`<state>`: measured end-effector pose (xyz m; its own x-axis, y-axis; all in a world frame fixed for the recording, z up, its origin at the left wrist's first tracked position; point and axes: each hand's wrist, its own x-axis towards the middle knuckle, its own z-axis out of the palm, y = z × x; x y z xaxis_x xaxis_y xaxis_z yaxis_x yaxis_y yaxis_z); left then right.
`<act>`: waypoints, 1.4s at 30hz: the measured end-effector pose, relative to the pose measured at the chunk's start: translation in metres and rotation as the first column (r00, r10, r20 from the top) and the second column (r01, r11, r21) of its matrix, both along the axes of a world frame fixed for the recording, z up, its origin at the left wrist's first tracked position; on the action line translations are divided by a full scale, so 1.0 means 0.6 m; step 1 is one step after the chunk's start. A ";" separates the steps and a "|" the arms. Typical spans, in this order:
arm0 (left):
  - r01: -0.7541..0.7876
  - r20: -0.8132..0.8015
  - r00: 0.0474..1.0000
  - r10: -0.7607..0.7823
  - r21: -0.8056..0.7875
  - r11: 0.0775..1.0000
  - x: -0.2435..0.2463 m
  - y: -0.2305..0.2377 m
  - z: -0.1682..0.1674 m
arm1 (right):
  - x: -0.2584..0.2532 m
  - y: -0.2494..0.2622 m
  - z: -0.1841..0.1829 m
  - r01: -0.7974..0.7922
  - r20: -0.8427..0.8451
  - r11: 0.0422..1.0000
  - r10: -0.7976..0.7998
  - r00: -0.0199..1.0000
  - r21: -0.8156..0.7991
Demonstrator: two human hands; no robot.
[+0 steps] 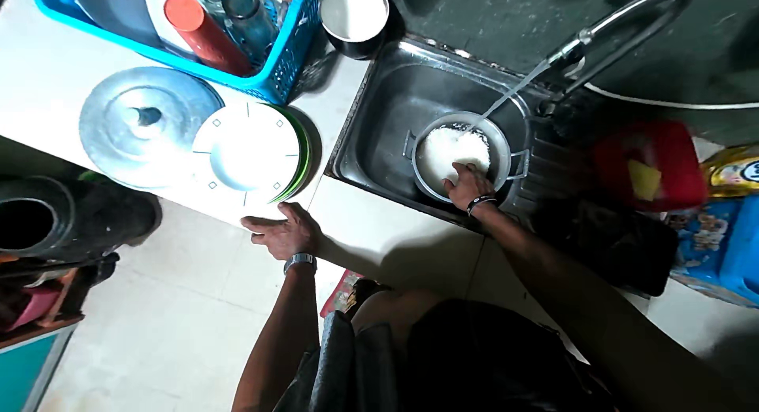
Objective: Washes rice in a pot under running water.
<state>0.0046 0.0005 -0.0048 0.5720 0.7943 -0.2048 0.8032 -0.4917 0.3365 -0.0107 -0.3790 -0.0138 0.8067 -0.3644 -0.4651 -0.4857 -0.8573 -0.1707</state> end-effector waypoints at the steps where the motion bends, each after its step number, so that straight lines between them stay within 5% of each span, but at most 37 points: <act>1: 0.000 0.001 1.000 0.000 0.001 1.000 0.000 0.001 -0.001 | -0.001 0.000 0.002 0.001 -0.005 1.000 -0.001 1.000 0.006; 10: -0.017 0.015 1.000 0.017 -0.022 1.000 -0.002 0.001 0.000 | -0.052 -0.010 0.009 -0.390 -0.028 0.917 0.394 0.919 0.089; 19: -0.002 0.031 1.000 0.003 -0.043 0.999 -0.006 -0.001 0.011 | 0.015 0.006 0.047 -0.226 0.029 0.972 0.224 0.974 0.060; 26: -0.006 0.029 1.000 0.007 -0.035 0.999 -0.004 0.004 0.004 | 0.111 -0.024 -0.002 -0.217 0.044 0.973 0.221 0.974 -0.073; 42: -0.027 0.038 0.999 0.027 -0.007 1.000 -0.001 0.004 -0.005 | 0.118 -0.038 -0.008 -0.244 -0.003 0.963 0.245 0.969 -0.111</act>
